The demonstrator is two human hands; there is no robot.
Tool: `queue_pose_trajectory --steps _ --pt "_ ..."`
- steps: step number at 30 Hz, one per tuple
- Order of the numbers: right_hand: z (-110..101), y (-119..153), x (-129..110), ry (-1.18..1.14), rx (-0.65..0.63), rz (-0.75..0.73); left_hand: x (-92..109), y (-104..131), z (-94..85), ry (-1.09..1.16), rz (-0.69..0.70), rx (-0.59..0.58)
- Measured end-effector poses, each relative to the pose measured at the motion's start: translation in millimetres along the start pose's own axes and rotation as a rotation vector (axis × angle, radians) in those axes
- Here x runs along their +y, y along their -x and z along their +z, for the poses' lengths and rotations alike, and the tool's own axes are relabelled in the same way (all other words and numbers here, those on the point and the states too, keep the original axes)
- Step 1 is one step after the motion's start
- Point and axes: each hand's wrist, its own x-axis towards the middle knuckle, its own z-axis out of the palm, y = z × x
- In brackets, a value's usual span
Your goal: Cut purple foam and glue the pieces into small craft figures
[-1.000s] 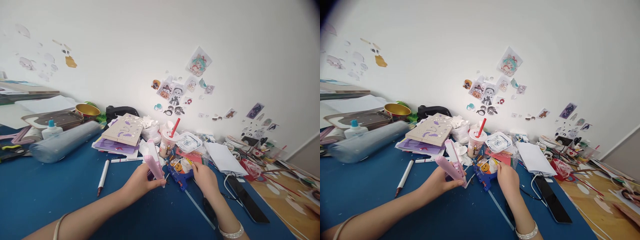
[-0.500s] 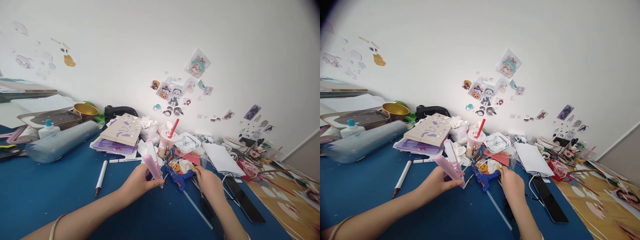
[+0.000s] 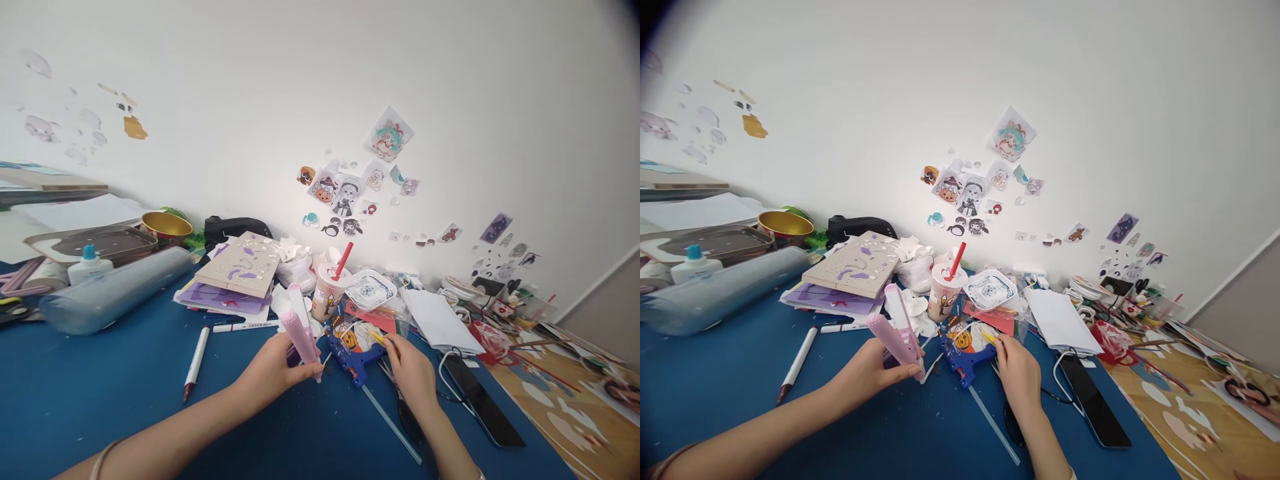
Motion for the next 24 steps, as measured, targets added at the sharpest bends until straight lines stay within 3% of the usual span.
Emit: queue_pose_trajectory --steps 3,8,10,14,18,21,24 --pt "-3.0 1.7 -3.4 0.0 -0.023 0.025 -0.4 -0.1 0.3 0.001 -0.004 0.002" --pt "-7.2 2.5 -5.3 -0.001 -0.196 0.024 0.8 0.3 0.0 -0.01 -0.006 0.006" --pt "-7.0 2.8 -5.5 -0.051 -0.21 0.055 0.3 0.0 0.7 0.004 -0.005 0.003" --pt "-6.6 4.7 -13.7 -0.392 -0.172 0.115 -6.3 -2.7 4.7 0.11 -0.029 0.039" --pt "-10.6 9.7 -38.2 -0.766 -0.23 0.093 -15.0 -5.6 7.1 0.189 -0.017 0.081" --pt "-13.5 15.8 -58.9 -0.746 -0.234 0.04 -17.2 -5.4 6.5 0.196 0.058 0.042" --pt "-14.5 22.5 -73.2 -0.524 -0.109 -0.028 -17.9 -4.7 6.1 0.201 0.118 -0.008"
